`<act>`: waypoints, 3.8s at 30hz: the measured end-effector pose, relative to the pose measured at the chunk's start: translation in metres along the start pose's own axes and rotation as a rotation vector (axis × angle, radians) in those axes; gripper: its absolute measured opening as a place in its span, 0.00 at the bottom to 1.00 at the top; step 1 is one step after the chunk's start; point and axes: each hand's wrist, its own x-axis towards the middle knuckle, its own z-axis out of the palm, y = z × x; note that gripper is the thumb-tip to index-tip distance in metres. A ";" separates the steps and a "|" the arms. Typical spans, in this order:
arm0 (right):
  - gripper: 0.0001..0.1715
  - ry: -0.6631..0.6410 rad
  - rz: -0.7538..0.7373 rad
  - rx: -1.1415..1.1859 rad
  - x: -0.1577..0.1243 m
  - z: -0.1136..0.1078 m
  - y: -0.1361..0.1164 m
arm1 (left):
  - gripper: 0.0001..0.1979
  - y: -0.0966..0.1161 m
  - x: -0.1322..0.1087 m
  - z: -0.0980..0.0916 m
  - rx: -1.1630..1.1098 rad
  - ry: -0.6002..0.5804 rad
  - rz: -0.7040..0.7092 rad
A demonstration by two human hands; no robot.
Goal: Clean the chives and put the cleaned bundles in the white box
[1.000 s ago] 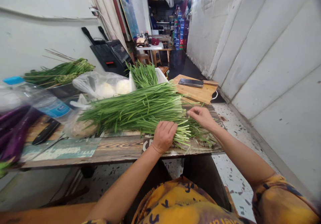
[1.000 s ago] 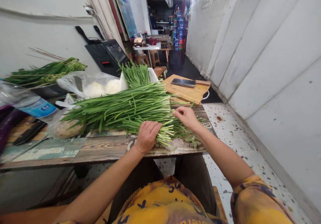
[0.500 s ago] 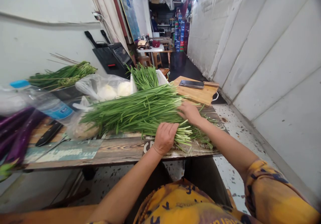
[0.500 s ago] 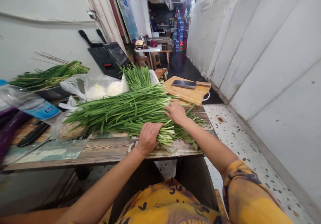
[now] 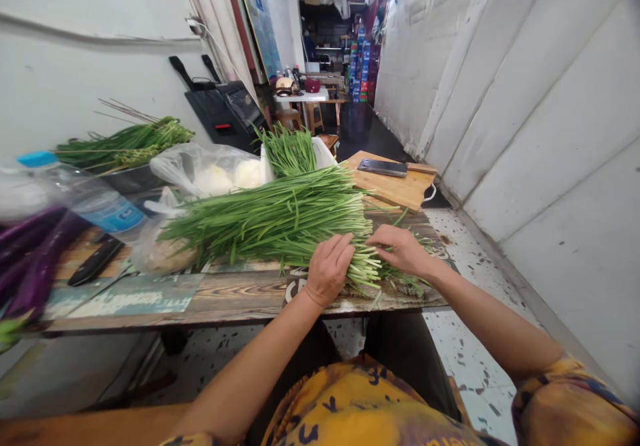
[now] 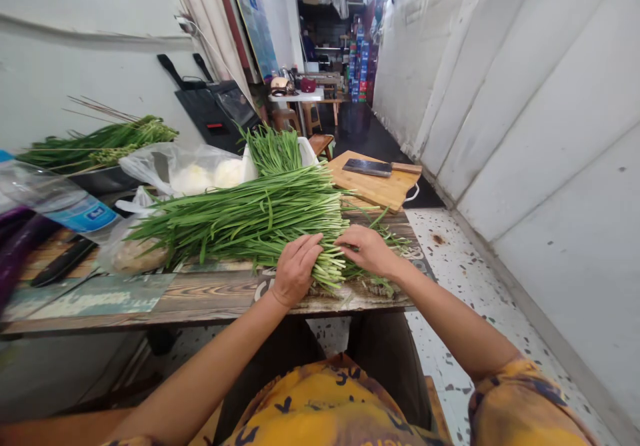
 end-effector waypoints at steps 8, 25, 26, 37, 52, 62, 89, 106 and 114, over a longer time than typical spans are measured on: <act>0.06 -0.239 0.218 0.085 0.004 0.017 -0.009 | 0.13 -0.002 -0.001 0.000 -0.043 -0.041 0.021; 0.13 -0.004 0.376 -0.059 0.032 0.013 0.048 | 0.14 -0.001 -0.001 0.000 0.014 -0.045 -0.009; 0.10 -0.042 0.304 -0.146 0.035 0.020 0.046 | 0.14 -0.001 -0.001 0.000 0.017 -0.045 -0.006; 0.07 -0.133 0.094 -0.082 0.009 0.013 0.004 | 0.11 0.000 0.002 0.000 -0.036 -0.047 -0.023; 0.21 -0.497 0.127 -0.159 0.001 -0.034 0.018 | 0.11 0.001 0.001 0.000 -0.024 -0.124 0.008; 0.13 -0.240 0.355 -0.508 0.041 0.018 0.039 | 0.13 0.000 0.000 0.001 -0.011 -0.076 -0.011; 0.16 -0.167 0.222 0.297 0.016 0.018 -0.003 | 0.13 -0.002 -0.003 -0.001 0.004 -0.052 -0.024; 0.14 -0.307 0.307 0.296 0.029 -0.004 -0.011 | 0.14 -0.002 -0.003 -0.004 0.036 0.003 0.051; 0.14 -0.195 0.426 0.245 0.023 -0.029 0.005 | 0.14 -0.001 -0.001 -0.005 0.034 0.016 0.050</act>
